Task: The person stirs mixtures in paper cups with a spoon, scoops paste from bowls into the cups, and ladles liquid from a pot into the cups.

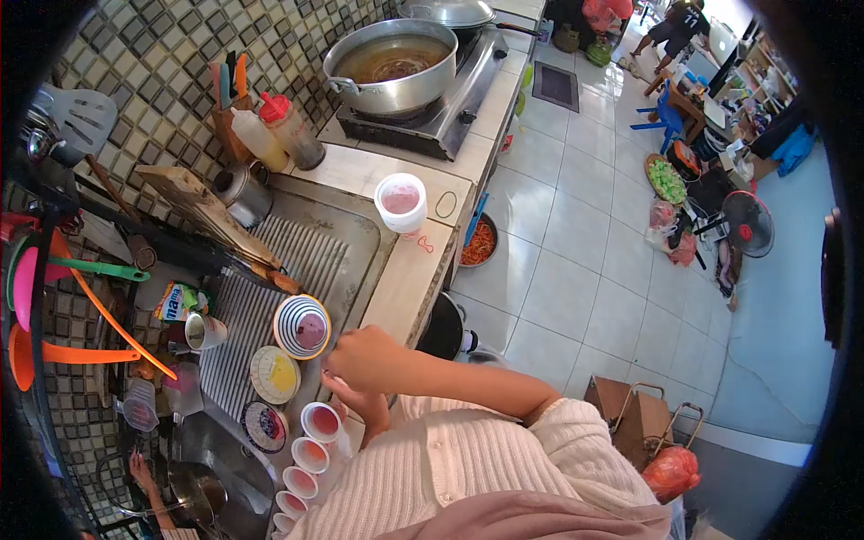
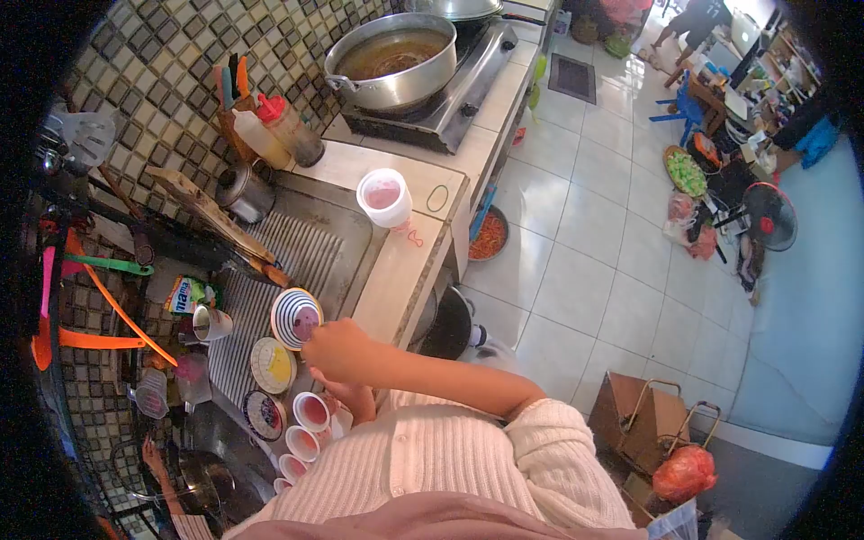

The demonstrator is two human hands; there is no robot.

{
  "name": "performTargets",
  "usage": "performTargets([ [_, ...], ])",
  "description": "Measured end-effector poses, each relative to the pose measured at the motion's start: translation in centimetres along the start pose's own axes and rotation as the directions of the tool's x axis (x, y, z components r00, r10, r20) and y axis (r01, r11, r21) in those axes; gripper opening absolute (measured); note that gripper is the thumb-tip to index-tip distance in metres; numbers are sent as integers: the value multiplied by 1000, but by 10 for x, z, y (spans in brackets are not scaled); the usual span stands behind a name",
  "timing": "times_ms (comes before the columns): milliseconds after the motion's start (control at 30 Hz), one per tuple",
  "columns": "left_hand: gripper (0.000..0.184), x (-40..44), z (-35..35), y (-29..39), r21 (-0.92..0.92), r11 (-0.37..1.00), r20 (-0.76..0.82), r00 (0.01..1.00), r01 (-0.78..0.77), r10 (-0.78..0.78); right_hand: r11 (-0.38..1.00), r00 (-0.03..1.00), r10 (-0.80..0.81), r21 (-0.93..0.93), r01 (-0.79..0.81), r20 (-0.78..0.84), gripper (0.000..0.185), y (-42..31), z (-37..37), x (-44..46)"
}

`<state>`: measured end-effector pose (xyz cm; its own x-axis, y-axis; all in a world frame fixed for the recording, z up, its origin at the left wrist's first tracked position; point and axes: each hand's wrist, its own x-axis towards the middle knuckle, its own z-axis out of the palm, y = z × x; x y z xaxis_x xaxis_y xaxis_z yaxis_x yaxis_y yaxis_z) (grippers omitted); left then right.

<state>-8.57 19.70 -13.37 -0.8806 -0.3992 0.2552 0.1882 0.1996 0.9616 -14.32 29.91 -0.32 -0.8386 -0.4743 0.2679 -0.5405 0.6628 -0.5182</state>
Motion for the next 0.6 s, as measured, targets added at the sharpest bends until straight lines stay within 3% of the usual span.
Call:
performTargets([
  [100, 86, -1, -2, 1, -43, 999, 91, 996, -21, 25, 997, 992, 62, -44, -58, 114, 12, -3, -5, 1],
  [167, 77, 0, 2, 12, -49, 998, 45, 998, -32, 34, 993, 998, 66, -97, -66, -12, 12, -2, -4, 5],
  [300, 75, -3, -2, -2, -60, 998, 23, 1000, -16, 17, 1000, 1000, 4, 3, -4, -29, 12, -4, 0, 2],
  [367, 72, -2, 2, 6, -33, 994, 4, 994, 106, -106, 988, 985, 98, -129, -80, 140, 15, -6, -3, 3],
  [400, 72, -1, 3, 14, -32, 994, 5, 994, 105, -105, 988, 985, 99, -128, -81, 139, 15, -5, -3, 4],
  [467, 68, 1, 7, 29, 60, 997, 65, 997, -50, 46, 988, 993, 114, -107, -113, 8, 15, -3, -2, 4],
  [500, 68, 1, 7, 28, 60, 997, 65, 997, -50, 46, 988, 993, 114, -107, -113, 8, 15, -4, -2, 4],
  [600, 72, -1, 6, 17, -33, 995, 20, 996, 91, -90, 998, 992, 60, 26, -63, 112, 11, -8, -5, 1],
])
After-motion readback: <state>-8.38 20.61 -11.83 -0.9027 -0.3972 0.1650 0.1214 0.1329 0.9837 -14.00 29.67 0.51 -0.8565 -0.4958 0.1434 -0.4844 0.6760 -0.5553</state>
